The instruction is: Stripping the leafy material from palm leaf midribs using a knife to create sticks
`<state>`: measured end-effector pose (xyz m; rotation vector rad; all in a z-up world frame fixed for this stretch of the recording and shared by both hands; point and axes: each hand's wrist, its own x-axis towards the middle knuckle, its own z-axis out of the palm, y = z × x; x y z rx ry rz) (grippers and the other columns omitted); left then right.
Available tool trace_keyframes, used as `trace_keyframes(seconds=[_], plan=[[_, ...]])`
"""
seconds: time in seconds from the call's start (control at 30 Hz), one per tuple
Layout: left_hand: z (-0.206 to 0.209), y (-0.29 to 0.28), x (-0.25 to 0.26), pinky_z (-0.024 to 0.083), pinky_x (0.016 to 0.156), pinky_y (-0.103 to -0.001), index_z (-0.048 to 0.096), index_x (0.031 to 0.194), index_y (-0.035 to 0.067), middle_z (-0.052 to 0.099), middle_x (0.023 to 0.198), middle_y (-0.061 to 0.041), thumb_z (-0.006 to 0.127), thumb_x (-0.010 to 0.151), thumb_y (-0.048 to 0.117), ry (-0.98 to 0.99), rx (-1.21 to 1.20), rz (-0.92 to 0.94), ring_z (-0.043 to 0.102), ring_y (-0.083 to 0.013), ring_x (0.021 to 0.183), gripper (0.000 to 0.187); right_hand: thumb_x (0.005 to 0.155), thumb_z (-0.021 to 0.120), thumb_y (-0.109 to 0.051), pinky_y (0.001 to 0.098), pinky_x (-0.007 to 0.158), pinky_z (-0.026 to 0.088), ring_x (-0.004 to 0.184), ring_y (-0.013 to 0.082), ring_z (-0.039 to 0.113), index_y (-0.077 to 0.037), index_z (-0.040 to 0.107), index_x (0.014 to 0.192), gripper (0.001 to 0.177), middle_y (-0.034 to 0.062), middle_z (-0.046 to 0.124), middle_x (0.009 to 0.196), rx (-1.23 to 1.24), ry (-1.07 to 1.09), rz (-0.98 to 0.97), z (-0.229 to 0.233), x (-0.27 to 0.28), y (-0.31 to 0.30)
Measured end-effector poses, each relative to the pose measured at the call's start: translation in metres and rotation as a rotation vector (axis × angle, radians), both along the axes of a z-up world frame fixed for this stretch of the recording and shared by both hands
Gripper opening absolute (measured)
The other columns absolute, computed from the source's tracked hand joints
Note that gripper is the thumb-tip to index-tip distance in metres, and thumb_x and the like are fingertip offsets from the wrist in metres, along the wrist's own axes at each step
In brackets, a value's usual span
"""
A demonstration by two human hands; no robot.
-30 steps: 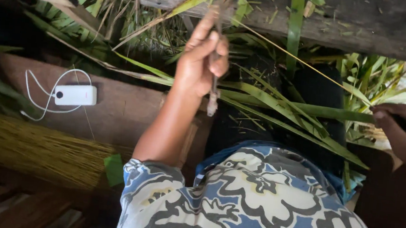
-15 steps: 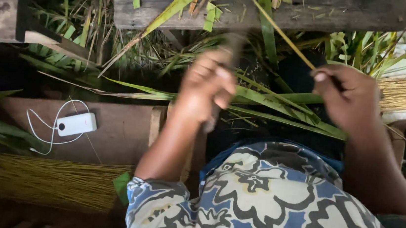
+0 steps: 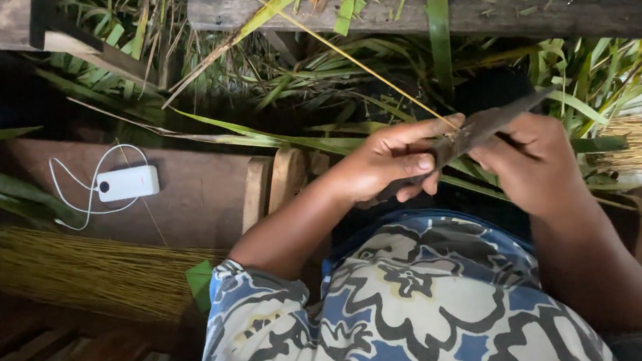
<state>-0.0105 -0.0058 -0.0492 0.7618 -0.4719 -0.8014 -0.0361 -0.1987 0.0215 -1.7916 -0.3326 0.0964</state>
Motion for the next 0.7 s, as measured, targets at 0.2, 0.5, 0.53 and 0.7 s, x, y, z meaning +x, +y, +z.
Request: trace_keyframes(seconds=[0.2,0.5,0.53,0.7], plan=[[0.005,0.003,0.002,0.037,0.043,-0.021,0.033,0.142,0.009,0.057,0.074,-0.018,0.060,0.091,0.017,0.043,-0.035,0.065,0.043,-0.0143,0.048,0.058,0.090,0.050,-0.006,0.0198,0.041,0.024,0.042,0.0064,0.030,-0.004,0.059,0.081,0.013,0.0006,0.039,0.053,0.396,0.340,0.036,-0.002,0.002,-0.003],[-0.006,0.030,0.029,0.030,0.039,-0.020,0.036,0.143,0.019,0.051,0.073,-0.009,0.058,0.094,0.010,0.110,-0.207,0.233,0.037,-0.0100,0.049,0.055,0.090,0.052,-0.005,0.0236,0.045,0.025,0.047,0.0106,0.033,0.001,0.062,0.079,0.016,0.0034,0.042,0.054,0.178,0.473,-0.084,-0.002,-0.006,-0.016],[-0.008,0.036,0.034,0.029,0.038,-0.020,0.034,0.143,0.019,0.050,0.073,-0.009,0.058,0.093,0.006,0.180,-0.263,0.260,0.035,-0.0098,0.049,0.058,0.091,0.051,-0.005,0.0272,0.049,0.025,0.050,0.0138,0.033,0.002,0.061,0.075,0.021,0.0050,0.041,0.055,-0.001,0.502,-0.141,0.007,-0.008,-0.013],[-0.015,0.063,0.053,0.027,0.038,-0.021,0.041,0.142,0.026,0.043,0.073,-0.003,0.055,0.098,0.009,0.072,-0.331,0.357,0.029,-0.0087,0.051,0.049,0.095,0.054,-0.011,0.0332,0.065,0.036,0.061,0.0194,0.044,0.000,0.065,0.088,0.017,0.0086,0.052,0.066,-0.313,0.600,-0.358,0.024,-0.013,-0.026]])
